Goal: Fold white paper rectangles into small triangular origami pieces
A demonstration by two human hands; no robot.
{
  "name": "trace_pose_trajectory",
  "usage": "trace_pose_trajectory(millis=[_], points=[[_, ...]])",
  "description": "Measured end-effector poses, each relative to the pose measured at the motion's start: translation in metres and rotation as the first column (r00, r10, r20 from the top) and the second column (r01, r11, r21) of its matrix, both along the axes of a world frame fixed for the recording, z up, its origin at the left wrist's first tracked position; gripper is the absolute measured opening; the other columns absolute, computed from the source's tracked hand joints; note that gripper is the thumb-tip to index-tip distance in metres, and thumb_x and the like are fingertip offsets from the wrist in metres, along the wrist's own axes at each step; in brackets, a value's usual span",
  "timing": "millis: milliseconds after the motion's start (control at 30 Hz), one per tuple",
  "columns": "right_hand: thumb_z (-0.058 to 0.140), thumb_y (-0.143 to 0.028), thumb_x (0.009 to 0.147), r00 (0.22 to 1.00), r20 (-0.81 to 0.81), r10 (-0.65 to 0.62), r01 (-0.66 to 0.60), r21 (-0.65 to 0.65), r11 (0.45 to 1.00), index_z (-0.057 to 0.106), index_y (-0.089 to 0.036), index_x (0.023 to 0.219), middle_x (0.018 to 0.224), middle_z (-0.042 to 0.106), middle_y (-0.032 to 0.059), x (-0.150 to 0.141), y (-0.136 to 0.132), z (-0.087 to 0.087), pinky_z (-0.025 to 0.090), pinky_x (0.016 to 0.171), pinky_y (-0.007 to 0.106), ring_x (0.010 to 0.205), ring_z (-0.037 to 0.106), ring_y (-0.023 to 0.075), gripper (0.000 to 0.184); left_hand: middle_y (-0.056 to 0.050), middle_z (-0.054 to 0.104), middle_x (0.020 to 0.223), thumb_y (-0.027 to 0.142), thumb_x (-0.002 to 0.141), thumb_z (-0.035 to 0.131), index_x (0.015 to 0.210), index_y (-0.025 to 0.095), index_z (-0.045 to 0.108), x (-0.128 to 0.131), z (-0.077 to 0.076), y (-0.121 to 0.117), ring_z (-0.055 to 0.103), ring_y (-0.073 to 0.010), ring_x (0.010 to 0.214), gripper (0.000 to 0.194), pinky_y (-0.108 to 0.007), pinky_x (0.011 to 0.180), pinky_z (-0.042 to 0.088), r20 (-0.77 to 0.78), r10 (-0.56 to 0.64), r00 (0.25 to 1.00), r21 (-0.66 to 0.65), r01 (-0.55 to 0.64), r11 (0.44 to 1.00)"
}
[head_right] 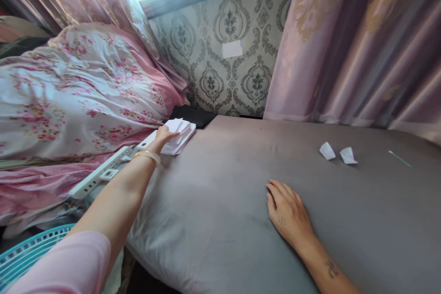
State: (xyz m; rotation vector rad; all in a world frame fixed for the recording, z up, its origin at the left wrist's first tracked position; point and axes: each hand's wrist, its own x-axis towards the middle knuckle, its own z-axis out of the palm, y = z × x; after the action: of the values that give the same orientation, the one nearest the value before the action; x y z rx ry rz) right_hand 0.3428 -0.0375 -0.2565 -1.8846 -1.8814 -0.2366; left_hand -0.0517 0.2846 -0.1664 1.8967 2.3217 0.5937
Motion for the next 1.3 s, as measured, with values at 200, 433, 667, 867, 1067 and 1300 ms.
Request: trace_pose_trajectory(millis=[200, 433, 667, 867, 1067, 1300], points=[[0.038, -0.029, 0.092, 1.0, -0.027, 0.004, -0.004, 0.013, 1.0, 0.068, -0.019, 0.112, 0.123, 0.066, 0.0102, -0.002, 0.0, 0.002, 0.048, 0.096, 0.046, 0.114, 0.06, 0.0267, 0.037, -0.019, 0.071, 0.097, 0.05, 0.077, 0.061, 0.095, 0.007, 0.067, -0.004, 0.009, -0.007, 0.067, -0.0318, 0.092, 0.047, -0.032, 0.073, 0.048, 0.054, -0.035, 0.998, 0.001, 0.035, 0.999], [0.038, -0.028, 0.092, 1.0, -0.013, -0.001, 0.002, 0.012, 1.0, 0.068, -0.017, 0.112, 0.123, 0.066, 0.0105, -0.003, 0.0, 0.003, 0.048, 0.096, 0.046, 0.113, 0.06, 0.0272, 0.037, -0.017, 0.071, 0.097, 0.024, 0.081, 0.049, 0.097, 0.008, 0.069, -0.005, 0.018, -0.022, 0.065, -0.0303, 0.096, 0.03, -0.033, 0.08, 0.047, 0.13, 0.01, 0.991, 0.176, -0.033, 0.984], [0.037, -0.025, 0.092, 1.0, -0.003, 0.011, -0.011, 0.028, 1.0, 0.067, -0.016, 0.112, 0.123, 0.066, 0.0115, -0.004, 0.001, 0.004, 0.048, 0.096, 0.045, 0.113, 0.06, 0.0273, 0.038, -0.011, 0.066, 0.118, 0.021, 0.088, 0.039, 0.117, 0.014, 0.061, 0.036, 0.047, -0.045, 0.06, -0.0218, 0.111, 0.037, -0.029, 0.094, 0.044, 0.345, -0.225, 0.911, 0.501, 0.024, 0.865], [0.037, -0.025, 0.092, 0.997, -0.07, 0.027, -0.026, 0.016, 1.0, 0.068, -0.016, 0.112, 0.123, 0.066, 0.0123, -0.007, -0.002, 0.008, 0.048, 0.097, 0.046, 0.114, 0.06, 0.0275, 0.037, -0.005, 0.067, 0.113, 0.03, 0.075, 0.064, 0.123, 0.021, 0.055, 0.115, 0.035, -0.11, 0.064, -0.0152, 0.092, 0.049, -0.025, 0.077, 0.052, 0.849, -0.516, 0.117, 0.448, 0.36, 0.819], [0.042, -0.039, 0.093, 0.843, -0.538, 0.017, -0.016, 0.008, 1.0, 0.068, -0.022, 0.108, 0.112, 0.071, 0.0101, -0.002, -0.002, 0.02, 0.049, 0.096, 0.045, 0.106, 0.065, 0.0254, 0.035, -0.001, 0.067, 0.106, 0.027, 0.069, 0.074, 0.12, 0.025, 0.058, 0.179, 0.009, -0.182, 0.062, -0.0101, 0.081, 0.053, -0.022, 0.073, 0.051, 0.951, -0.249, -0.185, 0.31, 0.612, 0.728], [0.03, -0.073, 0.088, 0.122, -0.992, 0.011, 0.021, 0.014, 1.0, 0.067, -0.018, 0.097, 0.102, 0.074, 0.0132, 0.003, -0.003, 0.042, 0.056, 0.08, 0.039, 0.091, 0.07, 0.0236, 0.067, -0.004, 0.066, 0.107, 0.025, 0.072, 0.074, 0.116, 0.023, 0.062, 0.219, -0.019, -0.221, 0.062, -0.0112, 0.081, 0.046, -0.023, 0.072, 0.051, 0.975, -0.067, -0.213, 0.208, 0.756, 0.621]])
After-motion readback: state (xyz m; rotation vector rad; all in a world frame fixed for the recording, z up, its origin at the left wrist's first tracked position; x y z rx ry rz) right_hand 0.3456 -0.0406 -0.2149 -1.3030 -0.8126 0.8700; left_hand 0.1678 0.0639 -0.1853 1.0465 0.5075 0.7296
